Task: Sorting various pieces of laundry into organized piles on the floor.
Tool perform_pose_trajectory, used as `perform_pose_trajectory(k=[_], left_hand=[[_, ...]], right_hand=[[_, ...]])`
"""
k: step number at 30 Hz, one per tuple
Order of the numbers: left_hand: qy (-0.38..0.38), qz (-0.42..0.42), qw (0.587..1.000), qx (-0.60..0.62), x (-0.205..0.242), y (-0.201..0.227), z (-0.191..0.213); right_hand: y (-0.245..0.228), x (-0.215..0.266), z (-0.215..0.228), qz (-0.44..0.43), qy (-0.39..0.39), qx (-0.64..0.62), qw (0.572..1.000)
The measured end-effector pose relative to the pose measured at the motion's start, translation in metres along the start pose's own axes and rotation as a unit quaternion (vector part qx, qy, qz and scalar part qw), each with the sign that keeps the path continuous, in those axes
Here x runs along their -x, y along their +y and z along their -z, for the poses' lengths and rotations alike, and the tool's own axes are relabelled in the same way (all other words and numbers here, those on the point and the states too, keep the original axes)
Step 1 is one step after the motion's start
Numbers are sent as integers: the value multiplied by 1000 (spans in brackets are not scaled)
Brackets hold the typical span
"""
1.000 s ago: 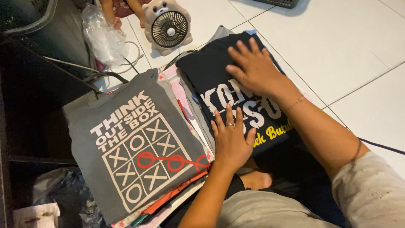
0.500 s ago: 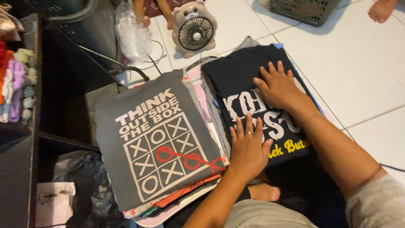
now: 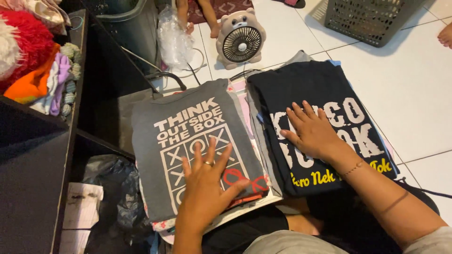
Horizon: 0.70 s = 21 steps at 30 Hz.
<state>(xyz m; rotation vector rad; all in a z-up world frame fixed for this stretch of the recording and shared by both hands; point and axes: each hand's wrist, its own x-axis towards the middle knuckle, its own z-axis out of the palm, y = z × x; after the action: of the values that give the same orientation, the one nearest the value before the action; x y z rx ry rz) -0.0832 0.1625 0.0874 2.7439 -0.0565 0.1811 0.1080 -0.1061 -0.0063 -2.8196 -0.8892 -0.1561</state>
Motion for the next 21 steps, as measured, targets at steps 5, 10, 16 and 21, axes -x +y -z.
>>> perform_pose_trajectory(k=[5,10,16,21], left_hand=[[-49,21,997,-54,8,-5,-20],[-22,-32,998,-51,11,-13,-20],[-7,-46,998,-46,12,-10,-15],[-30,-50,998,7,14,-13,-11]], right_hand=[[-2,4,1,-8,-16,3,1000],[-7,4,7,-19,-11,-10,1000],[-3,5,1,-6,8,12,1000],[2,1,-1,-10,-22,7,1000]])
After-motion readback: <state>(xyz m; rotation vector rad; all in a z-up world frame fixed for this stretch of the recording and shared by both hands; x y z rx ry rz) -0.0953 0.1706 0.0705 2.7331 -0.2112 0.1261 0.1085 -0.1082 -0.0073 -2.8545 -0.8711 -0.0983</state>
